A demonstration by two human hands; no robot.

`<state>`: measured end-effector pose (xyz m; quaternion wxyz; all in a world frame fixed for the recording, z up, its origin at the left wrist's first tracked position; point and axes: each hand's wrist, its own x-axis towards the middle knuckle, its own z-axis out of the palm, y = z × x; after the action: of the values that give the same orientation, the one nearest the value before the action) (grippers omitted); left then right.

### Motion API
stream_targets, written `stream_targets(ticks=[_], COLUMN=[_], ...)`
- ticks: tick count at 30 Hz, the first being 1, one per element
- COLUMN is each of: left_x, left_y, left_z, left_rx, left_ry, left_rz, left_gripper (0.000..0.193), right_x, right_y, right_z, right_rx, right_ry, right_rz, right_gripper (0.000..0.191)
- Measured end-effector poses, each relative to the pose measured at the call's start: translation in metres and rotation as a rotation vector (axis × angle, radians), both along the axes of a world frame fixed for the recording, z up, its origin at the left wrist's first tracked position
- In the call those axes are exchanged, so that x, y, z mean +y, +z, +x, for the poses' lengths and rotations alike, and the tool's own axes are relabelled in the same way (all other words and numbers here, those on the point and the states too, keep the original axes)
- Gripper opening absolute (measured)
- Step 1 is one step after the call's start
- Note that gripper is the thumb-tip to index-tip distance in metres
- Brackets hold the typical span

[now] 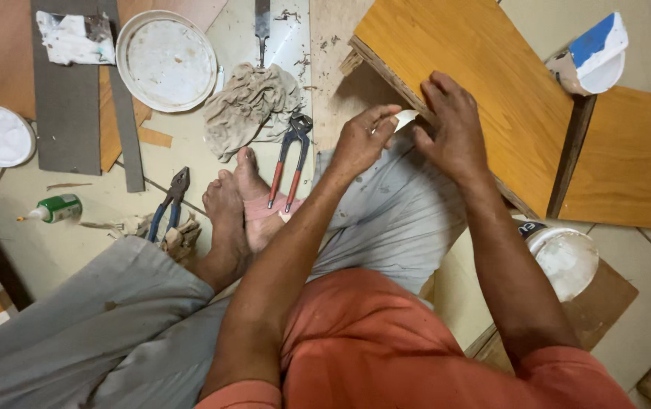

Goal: The person sits on the floor and uses pliers to manipulate a small wooden piece, applies glue, and then attaches white tape to the edges of a wooden board. They also use a metal file to smooth the board's edge.

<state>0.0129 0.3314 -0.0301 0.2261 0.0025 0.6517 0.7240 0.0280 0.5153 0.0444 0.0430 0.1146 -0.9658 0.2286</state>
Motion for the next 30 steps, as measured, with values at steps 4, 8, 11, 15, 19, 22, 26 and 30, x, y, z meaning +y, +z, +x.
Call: stream_targets(ticks=[4, 8, 11, 15, 19, 22, 26, 30], left_x=[-0.001, -0.002, -0.003, 0.001, 0.014, 0.024, 0.029, 0.031], left_y=[0.001, 0.004, 0.012, 0.020, 0.019, 0.013, 0.002, -0.007], left_z=[0.008, 0.011, 0.012, 0.008, -0.001, -0.011, -0.018, -0.015], left_rx=[-0.070, 0.123, 0.173, 0.134, -0.062, -0.082, -0.200, -0.184], left_ry=[0.011, 0.001, -0.010, 0.006, 0.080, 0.145, 0.044, 0.062], left_rz=[0.043, 0.048, 0.031, -0.102, -0.144, -0.081, 0.009, 0.088], left_gripper=[0.033, 0.030, 0.029, 0.043, 0.049, 0.047, 0.034, 0.029], right_x=[0.003, 0.005, 0.006, 0.008, 0.008, 0.007, 0.008, 0.008], right_y=[0.011, 0.007, -0.001, -0.007, -0.010, -0.016, -0.030, -0.039], right_z=[0.006, 0.007, 0.006, -0.003, -0.022, -0.037, -0.050, -0.053], right_rx=[-0.094, -0.119, -0.128, -0.119, -0.066, -0.082, 0.016, -0.021], right_ry=[-0.003, -0.067, -0.122, -0.165, -0.150, -0.206, -0.245, -0.319], right_rz=[-0.151, -0.274, -0.433, -0.509, -0.422, -0.392, -0.405, -0.433], right_gripper=[0.065, 0.046, 0.018, 0.006, 0.007, 0.007, 0.035, 0.029])
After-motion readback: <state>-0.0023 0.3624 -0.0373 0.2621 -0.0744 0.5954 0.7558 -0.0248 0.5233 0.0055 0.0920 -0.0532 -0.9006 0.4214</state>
